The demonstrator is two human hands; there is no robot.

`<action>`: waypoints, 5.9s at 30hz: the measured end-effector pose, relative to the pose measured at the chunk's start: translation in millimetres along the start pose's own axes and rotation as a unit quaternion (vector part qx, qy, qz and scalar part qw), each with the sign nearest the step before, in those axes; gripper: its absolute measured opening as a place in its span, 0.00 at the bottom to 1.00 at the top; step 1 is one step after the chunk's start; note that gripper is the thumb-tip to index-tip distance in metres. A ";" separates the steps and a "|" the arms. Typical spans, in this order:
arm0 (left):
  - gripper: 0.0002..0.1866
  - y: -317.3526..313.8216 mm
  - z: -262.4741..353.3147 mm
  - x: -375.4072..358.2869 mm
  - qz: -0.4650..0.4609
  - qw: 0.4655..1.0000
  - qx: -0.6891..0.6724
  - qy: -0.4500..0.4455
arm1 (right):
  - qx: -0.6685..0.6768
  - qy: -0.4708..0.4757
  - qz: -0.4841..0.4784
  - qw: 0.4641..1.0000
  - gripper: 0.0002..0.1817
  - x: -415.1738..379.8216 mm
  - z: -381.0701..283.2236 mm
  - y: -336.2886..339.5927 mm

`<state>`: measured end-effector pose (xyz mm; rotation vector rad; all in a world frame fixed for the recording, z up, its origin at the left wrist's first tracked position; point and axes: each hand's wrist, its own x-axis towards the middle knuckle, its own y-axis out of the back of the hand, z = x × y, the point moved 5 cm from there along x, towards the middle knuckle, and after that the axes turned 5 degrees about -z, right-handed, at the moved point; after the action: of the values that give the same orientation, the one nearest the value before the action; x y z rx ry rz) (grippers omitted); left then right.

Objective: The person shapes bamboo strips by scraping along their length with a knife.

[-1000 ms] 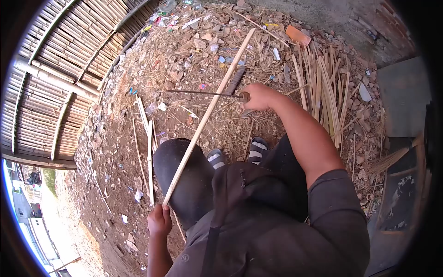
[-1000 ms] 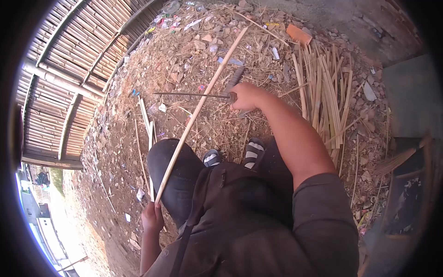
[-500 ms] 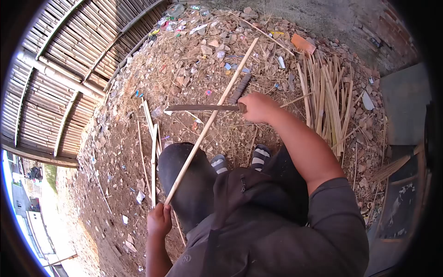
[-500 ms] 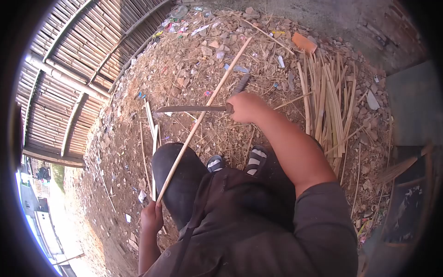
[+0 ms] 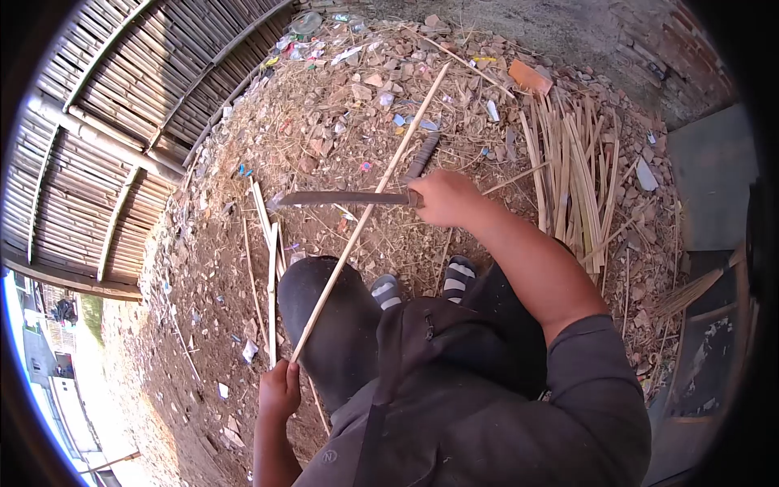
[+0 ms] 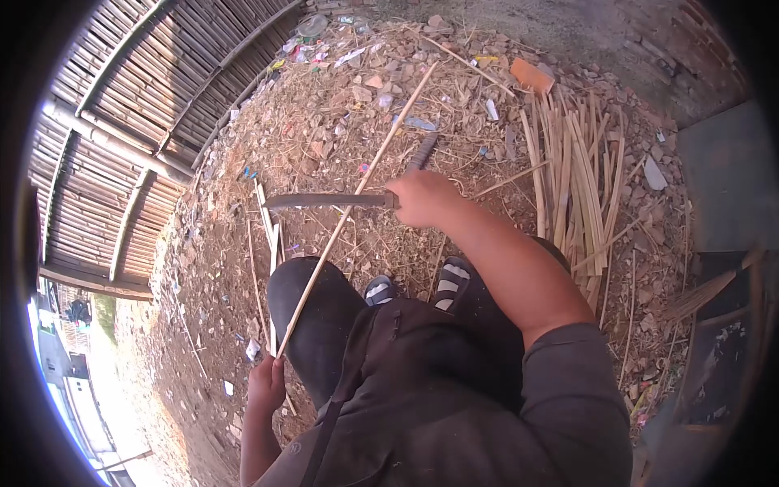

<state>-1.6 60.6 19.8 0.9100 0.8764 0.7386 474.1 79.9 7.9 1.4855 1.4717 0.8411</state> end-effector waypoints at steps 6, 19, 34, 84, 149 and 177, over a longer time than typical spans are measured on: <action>0.22 -25.1 -14.6 -6.5 0.055 0.997 -0.050 -0.017 | 0.142 -0.038 0.048 0.988 0.08 5.1 33.0 7.4; 0.19 -13.9 -1.8 -8.7 0.100 0.995 0.027 -0.006 | 0.103 -0.041 0.054 0.992 0.10 16.0 43.5 -3.0; 0.21 2.2 1.0 -1.0 0.064 0.997 0.029 -0.021 | 0.067 -0.087 0.030 0.993 0.12 13.9 51.9 9.9; 0.19 -10.2 -23.9 -22.3 0.034 0.996 -0.067 -0.043 | 0.025 0.021 0.141 0.989 0.13 -8.1 24.0 21.3; 0.21 -5.4 -7.4 -5.2 0.091 0.993 -0.020 -0.067 | 0.293 -0.242 0.223 0.898 0.16 -0.9 145.3 12.0; 0.15 -17.3 -12.8 -18.8 0.204 0.974 0.081 -0.050 | 0.539 0.022 0.010 0.842 0.21 1.6 16.3 14.6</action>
<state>-18.4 42.0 6.1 1.2845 0.6723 0.9722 495.0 80.5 14.4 2.2611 2.1100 -0.0520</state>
